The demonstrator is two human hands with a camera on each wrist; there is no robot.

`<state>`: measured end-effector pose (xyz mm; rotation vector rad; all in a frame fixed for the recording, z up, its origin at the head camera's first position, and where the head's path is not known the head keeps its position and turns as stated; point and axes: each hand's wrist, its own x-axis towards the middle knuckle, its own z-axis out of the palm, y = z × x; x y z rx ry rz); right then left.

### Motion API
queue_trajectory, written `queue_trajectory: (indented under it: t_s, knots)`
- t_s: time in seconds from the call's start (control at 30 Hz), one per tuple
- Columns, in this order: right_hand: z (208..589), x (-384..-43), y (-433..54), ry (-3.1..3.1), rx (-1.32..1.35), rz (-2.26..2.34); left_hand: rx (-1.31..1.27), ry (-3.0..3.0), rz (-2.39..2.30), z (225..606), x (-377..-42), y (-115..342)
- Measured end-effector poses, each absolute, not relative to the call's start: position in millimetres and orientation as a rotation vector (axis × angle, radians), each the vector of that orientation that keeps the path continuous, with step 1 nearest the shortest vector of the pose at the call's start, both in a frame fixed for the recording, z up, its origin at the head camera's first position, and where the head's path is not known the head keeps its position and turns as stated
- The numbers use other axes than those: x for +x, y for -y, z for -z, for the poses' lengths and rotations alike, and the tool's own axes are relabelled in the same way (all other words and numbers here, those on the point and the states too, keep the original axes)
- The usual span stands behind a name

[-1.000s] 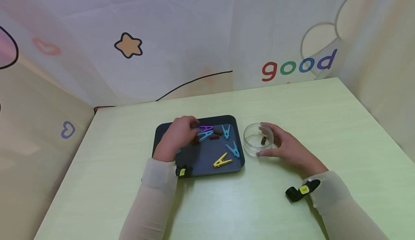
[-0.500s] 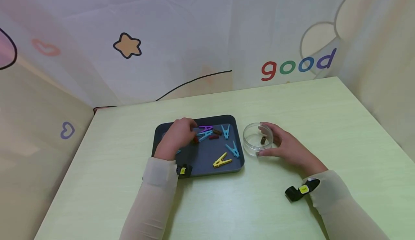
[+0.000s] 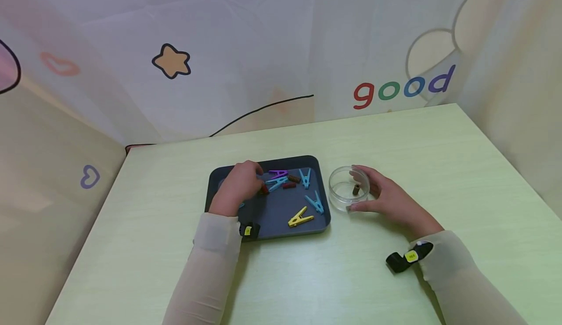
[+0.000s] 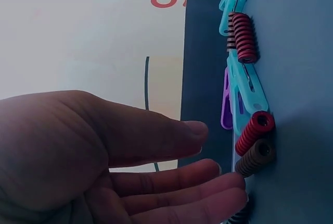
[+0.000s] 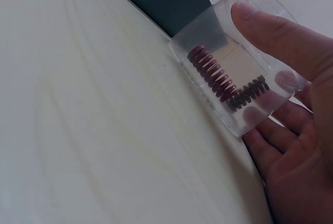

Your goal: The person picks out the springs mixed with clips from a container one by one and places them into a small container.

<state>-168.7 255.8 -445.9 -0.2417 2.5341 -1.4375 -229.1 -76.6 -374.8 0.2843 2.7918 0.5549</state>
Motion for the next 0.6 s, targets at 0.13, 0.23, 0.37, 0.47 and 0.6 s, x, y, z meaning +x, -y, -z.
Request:
queue_trajectory:
  t_s: [0.13,0.23,0.37,0.47,0.6]
  knots:
    - [445.8,-168.4,-255.7,-2.539,-0.241,1.433,0.263,-2.783,-0.538,374.4,-230.4,75.8]
    - [445.6,-168.1,-255.7,-2.541,-0.243,1.433,0.252,-2.775,-0.523,374.4,-231.6,74.8]
    - [445.5,-168.0,-255.6,-2.542,-0.242,1.43,0.259,-2.78,-0.5,374.7,-232.7,74.0]
    - [445.3,-167.9,-255.5,-2.54,-0.237,1.431,0.27,-2.788,-0.483,375.4,-233.6,73.7]
    - [445.7,-168.4,-255.7,-2.541,-0.232,1.426,0.276,-2.794,-0.462,376.5,-234.7,72.6]
